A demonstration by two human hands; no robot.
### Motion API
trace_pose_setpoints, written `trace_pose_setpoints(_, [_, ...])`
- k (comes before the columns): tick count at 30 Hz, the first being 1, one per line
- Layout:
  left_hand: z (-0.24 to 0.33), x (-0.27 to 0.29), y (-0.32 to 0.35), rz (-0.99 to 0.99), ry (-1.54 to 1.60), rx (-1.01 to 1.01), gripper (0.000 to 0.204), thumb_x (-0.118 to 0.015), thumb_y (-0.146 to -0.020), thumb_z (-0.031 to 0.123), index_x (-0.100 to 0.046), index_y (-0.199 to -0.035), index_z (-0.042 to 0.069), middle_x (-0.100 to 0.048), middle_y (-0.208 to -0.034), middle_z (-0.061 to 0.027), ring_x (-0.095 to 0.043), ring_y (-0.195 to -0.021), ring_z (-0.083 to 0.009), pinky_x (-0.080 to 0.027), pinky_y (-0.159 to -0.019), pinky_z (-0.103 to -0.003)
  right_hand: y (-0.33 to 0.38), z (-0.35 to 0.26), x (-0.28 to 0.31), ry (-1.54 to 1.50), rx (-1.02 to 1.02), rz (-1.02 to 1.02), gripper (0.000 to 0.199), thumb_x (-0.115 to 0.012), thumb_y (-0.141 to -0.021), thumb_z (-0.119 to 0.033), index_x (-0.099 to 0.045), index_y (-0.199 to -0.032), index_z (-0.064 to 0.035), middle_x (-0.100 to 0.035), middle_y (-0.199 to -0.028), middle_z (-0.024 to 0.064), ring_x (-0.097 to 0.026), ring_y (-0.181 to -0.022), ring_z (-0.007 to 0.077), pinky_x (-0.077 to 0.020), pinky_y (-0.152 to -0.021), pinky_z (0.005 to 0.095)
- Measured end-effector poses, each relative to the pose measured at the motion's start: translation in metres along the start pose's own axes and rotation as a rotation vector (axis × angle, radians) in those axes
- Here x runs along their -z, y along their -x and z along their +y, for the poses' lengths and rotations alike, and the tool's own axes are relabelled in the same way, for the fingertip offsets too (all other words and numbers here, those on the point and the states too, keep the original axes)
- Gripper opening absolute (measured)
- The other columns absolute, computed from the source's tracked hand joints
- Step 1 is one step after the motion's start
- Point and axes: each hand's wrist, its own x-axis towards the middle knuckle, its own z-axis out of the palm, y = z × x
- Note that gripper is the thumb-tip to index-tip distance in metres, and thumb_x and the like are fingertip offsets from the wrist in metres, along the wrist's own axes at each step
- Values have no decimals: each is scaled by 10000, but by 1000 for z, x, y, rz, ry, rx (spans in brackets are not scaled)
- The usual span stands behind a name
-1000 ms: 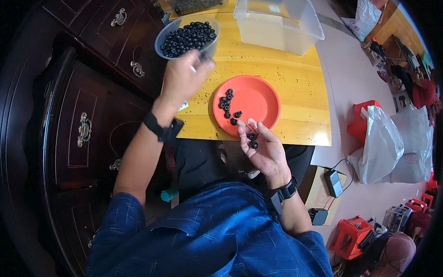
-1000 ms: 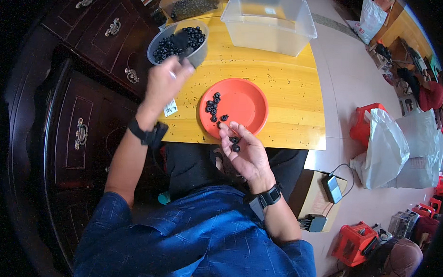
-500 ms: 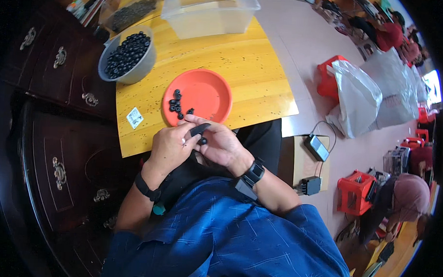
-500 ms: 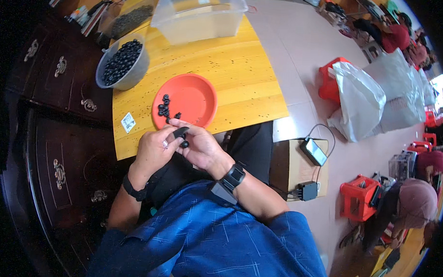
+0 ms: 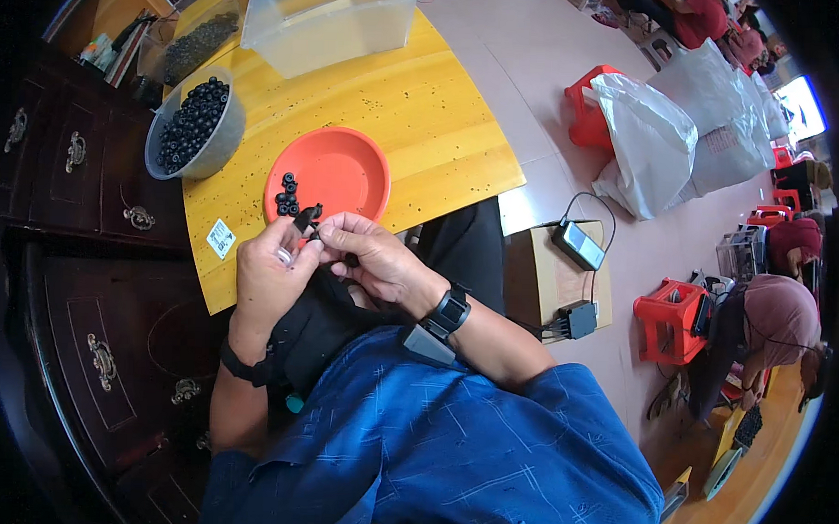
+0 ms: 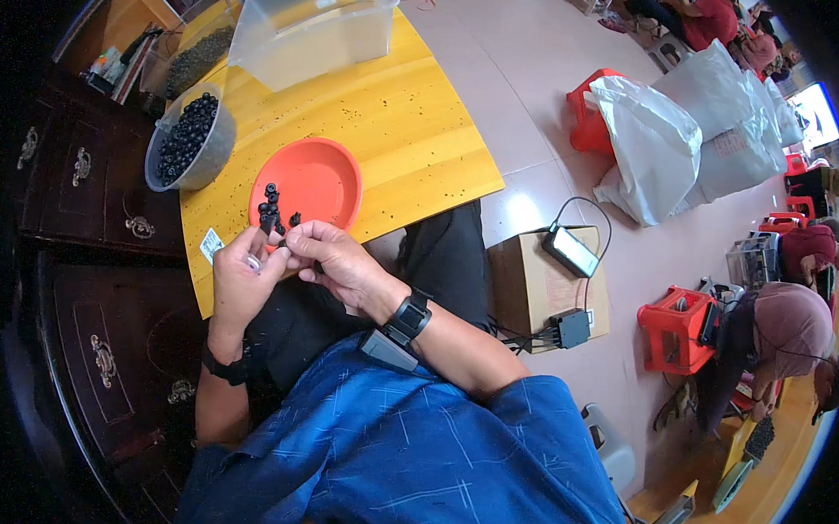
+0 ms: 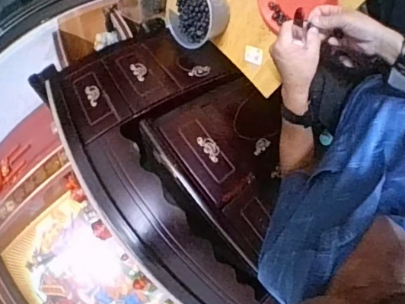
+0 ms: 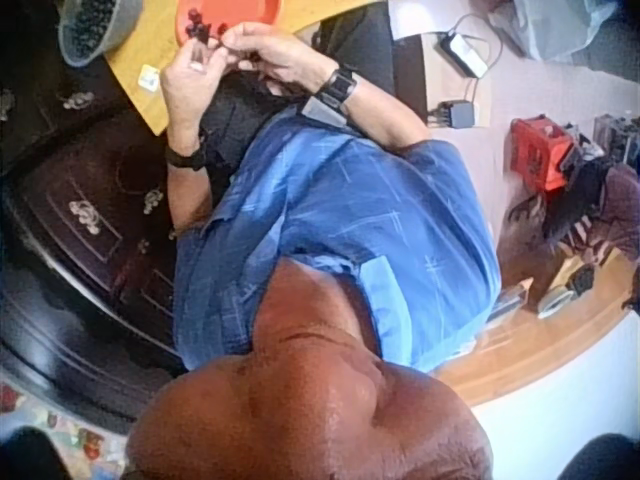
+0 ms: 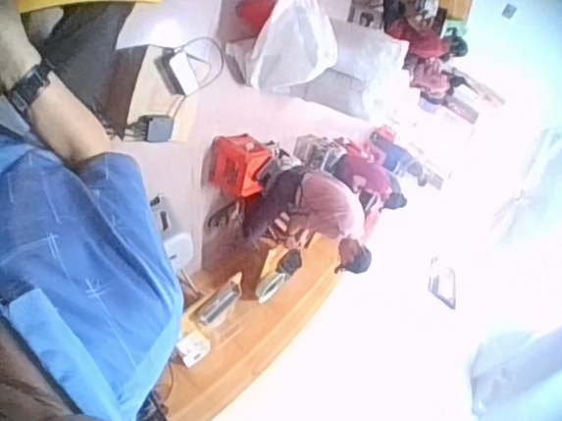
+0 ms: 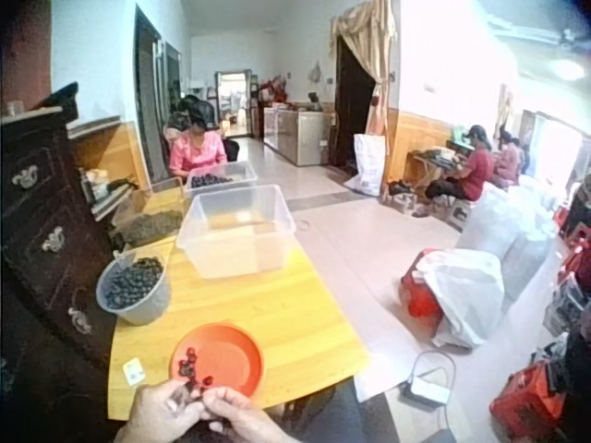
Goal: Sorting small black components or dried fruits from a plate into plastic containers.
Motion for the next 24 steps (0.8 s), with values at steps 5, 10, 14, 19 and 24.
trace_pose_setpoints(5, [-4, 3, 4, -104, 412, 171, 103, -704, -867, 56, -642, -933, 7, -567, -681, 33, -502, -613, -39, -412, -560, -227, -2, 8, 0, 3, 81, -34, 128, -613, -986, -255, -595, -1013, -131, -625, -909, -33, -576, -745, 43, -446, -627, 173])
trace_pose_setpoints(10, [-10, 0, 7, -54, 560, 221, 80, -663, -926, 77, -647, -951, 2, -634, -780, 1, -530, -682, -38, -442, -621, -208, 0, 3, -10, 129, 180, -15, 143, -623, -982, -224, -589, -1040, -98, -623, -879, -19, -540, -654, 21, -426, -534, 149])
trace_pose_setpoints(14, [-12, -8, 9, 15, 511, 138, 92, -668, -924, 83, -650, -932, -7, -630, -768, 8, -531, -681, -35, -447, -619, -213, -3, 2, -5, 166, 192, 9, 148, -637, -972, -234, -594, -1025, -102, -608, -867, -24, -532, -649, 33, -404, -522, 164])
trace_pose_setpoints(19, [-8, -14, 16, 155, 322, 43, 89, -710, -879, 35, -647, -916, -17, -630, -725, 9, -532, -623, -38, -447, -569, -214, -3, 1, -10, 61, 127, 10, 129, -631, -974, -231, -611, -1000, -106, -608, -821, -41, -521, -635, 18, -397, -518, 158])
trace_pose_setpoints(24, [10, -21, 22, 92, 256, -93, 97, -717, -858, 6, -622, -881, 5, -638, -684, -3, -665, -688, -73, -511, -572, -251, -7, 8, -3, -2, 107, -63, 141, -604, -991, -248, -612, -1000, -108, -589, -788, -55, -484, -599, 6, -377, -506, 143])
